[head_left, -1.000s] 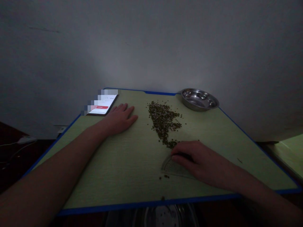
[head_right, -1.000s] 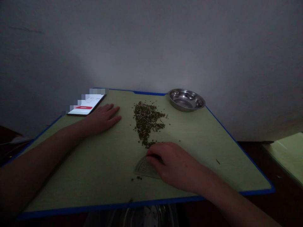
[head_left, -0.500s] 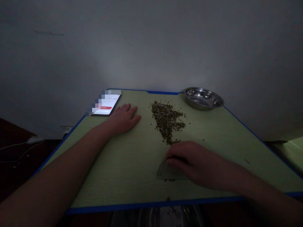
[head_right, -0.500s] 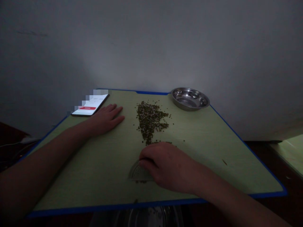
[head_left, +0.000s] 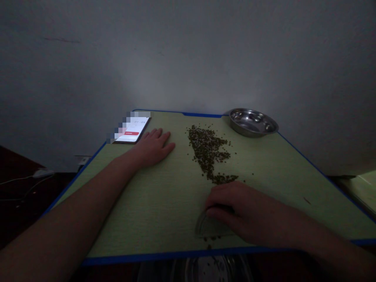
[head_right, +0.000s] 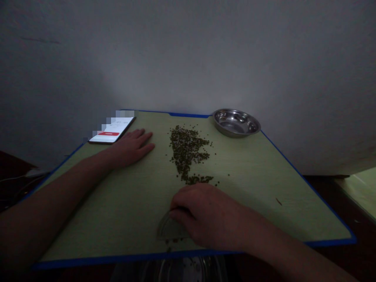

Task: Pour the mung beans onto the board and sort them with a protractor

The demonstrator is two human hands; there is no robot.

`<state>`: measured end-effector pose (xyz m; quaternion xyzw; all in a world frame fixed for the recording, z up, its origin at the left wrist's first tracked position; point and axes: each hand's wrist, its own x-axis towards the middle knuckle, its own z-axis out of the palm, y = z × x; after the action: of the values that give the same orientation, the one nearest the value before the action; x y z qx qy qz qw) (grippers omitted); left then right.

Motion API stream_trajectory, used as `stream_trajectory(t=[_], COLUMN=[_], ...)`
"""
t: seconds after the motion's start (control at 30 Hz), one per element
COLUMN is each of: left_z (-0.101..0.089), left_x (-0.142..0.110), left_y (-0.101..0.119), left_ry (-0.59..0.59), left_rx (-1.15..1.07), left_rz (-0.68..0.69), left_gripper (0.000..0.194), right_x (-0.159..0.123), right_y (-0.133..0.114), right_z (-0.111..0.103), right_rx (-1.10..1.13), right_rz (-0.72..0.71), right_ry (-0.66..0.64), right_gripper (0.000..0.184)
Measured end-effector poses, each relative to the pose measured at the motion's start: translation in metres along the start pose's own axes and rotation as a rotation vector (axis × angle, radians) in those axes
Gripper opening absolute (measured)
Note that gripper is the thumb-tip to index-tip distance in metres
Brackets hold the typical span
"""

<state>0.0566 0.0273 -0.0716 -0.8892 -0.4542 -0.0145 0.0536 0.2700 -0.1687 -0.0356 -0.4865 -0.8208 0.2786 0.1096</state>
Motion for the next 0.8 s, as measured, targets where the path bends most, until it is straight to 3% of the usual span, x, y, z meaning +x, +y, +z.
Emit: stream_trajectory(t=[0.8], left_z=[0.0032], left_x=[0.0019], left_y=[-0.0032], left_ry=[0.014], left_rx=[-0.002], left_rz=[0.026], left_gripper=[0.062], right_x=[-0.0092], right_y=[-0.0049], right_z=[0.0013], right_rx=[0.031], right_rz=[0.038], right_ry=[-0.031], right_gripper=[0.020])
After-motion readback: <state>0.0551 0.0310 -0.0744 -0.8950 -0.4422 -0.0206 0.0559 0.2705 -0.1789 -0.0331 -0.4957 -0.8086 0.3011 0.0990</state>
